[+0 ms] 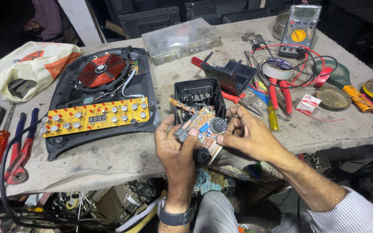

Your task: The person solders a green circuit board with a soldering iron, then uses a screwdriver to pry and adjust components on the board and the audio unit's internal assembly. They handle a Sony faceplate and reposition the board and wiring while working over the disassembled device on the bench.

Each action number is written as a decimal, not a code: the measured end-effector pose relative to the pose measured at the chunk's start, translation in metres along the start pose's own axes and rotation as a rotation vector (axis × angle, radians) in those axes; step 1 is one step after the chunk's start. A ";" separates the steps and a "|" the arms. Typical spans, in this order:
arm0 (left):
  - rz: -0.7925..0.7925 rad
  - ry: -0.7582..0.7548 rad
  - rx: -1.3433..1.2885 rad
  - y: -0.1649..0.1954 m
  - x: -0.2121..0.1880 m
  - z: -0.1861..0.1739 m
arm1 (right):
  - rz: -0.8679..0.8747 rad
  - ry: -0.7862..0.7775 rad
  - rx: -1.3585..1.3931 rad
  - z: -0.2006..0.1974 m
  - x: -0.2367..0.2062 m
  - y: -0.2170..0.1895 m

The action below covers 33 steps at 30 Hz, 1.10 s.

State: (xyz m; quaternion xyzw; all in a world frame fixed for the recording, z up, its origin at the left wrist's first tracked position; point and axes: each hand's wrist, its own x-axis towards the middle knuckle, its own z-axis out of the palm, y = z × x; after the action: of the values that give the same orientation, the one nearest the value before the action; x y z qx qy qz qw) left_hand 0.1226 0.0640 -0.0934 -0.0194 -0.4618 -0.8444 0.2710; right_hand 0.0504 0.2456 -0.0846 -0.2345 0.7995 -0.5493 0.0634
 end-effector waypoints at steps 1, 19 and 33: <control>-0.010 0.008 0.004 0.000 0.000 0.000 | -0.003 0.000 0.003 0.000 0.000 -0.001; -0.062 0.038 0.078 -0.007 0.006 -0.007 | 0.008 0.256 -0.253 -0.073 0.090 0.016; 0.026 0.060 0.090 -0.025 0.012 -0.012 | 0.010 0.256 0.492 -0.103 0.091 0.028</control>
State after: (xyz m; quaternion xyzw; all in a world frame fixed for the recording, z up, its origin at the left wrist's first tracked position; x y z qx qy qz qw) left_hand 0.1036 0.0597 -0.1160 0.0122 -0.4908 -0.8193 0.2961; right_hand -0.0753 0.3012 -0.0558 -0.1369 0.6446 -0.7519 0.0196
